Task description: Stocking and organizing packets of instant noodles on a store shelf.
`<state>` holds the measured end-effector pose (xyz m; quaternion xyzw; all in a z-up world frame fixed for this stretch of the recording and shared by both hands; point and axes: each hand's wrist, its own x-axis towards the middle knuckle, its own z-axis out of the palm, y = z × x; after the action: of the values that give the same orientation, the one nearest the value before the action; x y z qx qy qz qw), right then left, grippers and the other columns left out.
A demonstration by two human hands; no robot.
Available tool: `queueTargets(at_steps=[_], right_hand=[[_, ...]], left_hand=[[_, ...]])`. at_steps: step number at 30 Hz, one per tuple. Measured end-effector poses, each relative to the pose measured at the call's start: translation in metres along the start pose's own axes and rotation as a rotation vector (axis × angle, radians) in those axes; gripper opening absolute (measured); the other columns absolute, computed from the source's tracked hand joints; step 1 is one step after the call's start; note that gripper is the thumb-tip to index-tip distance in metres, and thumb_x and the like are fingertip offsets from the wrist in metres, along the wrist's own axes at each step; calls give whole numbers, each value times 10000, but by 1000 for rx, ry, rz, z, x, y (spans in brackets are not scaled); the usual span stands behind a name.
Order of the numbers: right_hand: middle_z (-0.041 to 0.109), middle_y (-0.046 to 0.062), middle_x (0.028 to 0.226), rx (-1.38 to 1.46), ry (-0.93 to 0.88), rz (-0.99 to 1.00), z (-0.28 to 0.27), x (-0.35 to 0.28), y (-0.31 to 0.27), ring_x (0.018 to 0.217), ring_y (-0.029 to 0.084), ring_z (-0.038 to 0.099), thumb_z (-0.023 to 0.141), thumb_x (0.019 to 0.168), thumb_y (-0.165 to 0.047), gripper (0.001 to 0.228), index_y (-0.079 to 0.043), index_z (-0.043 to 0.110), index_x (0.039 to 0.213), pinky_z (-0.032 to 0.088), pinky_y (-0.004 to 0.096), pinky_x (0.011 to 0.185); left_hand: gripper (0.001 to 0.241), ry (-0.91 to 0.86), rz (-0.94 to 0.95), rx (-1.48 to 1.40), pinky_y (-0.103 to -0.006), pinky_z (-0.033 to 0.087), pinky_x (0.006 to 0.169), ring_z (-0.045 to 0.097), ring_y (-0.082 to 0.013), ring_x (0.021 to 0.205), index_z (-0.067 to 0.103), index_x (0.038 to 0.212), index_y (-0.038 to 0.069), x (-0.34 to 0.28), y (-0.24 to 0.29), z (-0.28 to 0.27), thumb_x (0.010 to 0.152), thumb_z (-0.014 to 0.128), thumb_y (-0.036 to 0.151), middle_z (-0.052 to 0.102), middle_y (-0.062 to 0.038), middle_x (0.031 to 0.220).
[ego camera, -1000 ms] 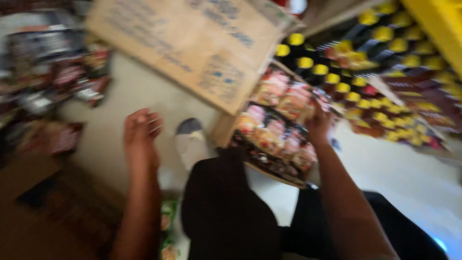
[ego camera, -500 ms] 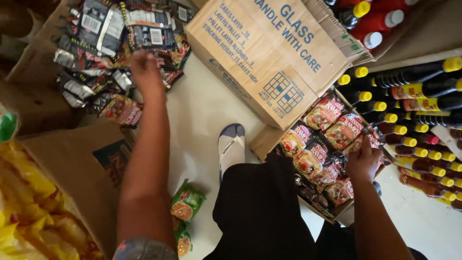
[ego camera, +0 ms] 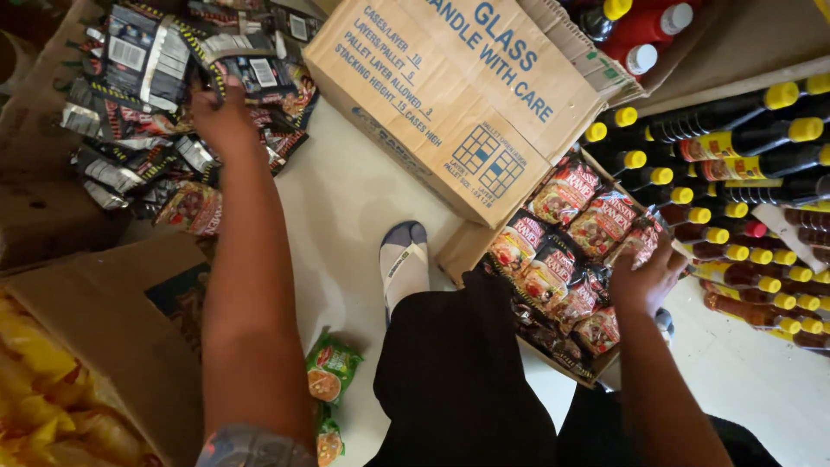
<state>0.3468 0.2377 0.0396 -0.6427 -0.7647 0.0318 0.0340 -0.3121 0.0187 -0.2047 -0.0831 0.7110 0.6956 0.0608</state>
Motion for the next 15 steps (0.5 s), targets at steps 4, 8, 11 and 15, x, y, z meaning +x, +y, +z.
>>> queueTargets(at_steps=[4, 8, 11, 15], right_hand=[[567, 228, 1365, 142, 99, -352, -10, -20, -63, 1263, 397, 553, 726, 900, -21, 637, -34, 513, 1501, 432, 541, 1131], [600, 229, 1347, 423, 62, -663, -46, -46, -185, 1303, 398, 556, 780, 764, 24, 557, -33, 585, 1283, 431, 511, 1114], [570, 256, 1314, 474, 42, -803, -54, -59, -252, 1245, 436, 546, 827, 747, -159, 645, -58, 563, 1326, 445, 522, 1044], [531, 260, 1356, 584, -122, -1047, -66, -59, -284, 1207, 445, 575, 811, 812, -214, 746, -54, 456, 1448, 489, 487, 1028]], left_hand=[[305, -192, -279, -232, -349, 484, 586, 548, -164, 658, 493, 904, 109, -97, 100, -8, 962, 763, 240, 581, -32, 773], [164, -262, -419, -329, -339, 572, 760, 624, -99, 902, 586, 1061, 186, -219, 229, -1, 941, 682, 242, 642, 40, 1027], [156, -479, -390, -438, -391, 551, 856, 612, -175, 1002, 572, 1034, 98, -282, 206, -20, 1045, 716, 157, 636, -86, 1145], [140, -714, -400, -381, -358, 499, 936, 572, -173, 1046, 619, 1129, 52, -335, 204, -37, 1046, 713, 115, 633, -113, 1207]])
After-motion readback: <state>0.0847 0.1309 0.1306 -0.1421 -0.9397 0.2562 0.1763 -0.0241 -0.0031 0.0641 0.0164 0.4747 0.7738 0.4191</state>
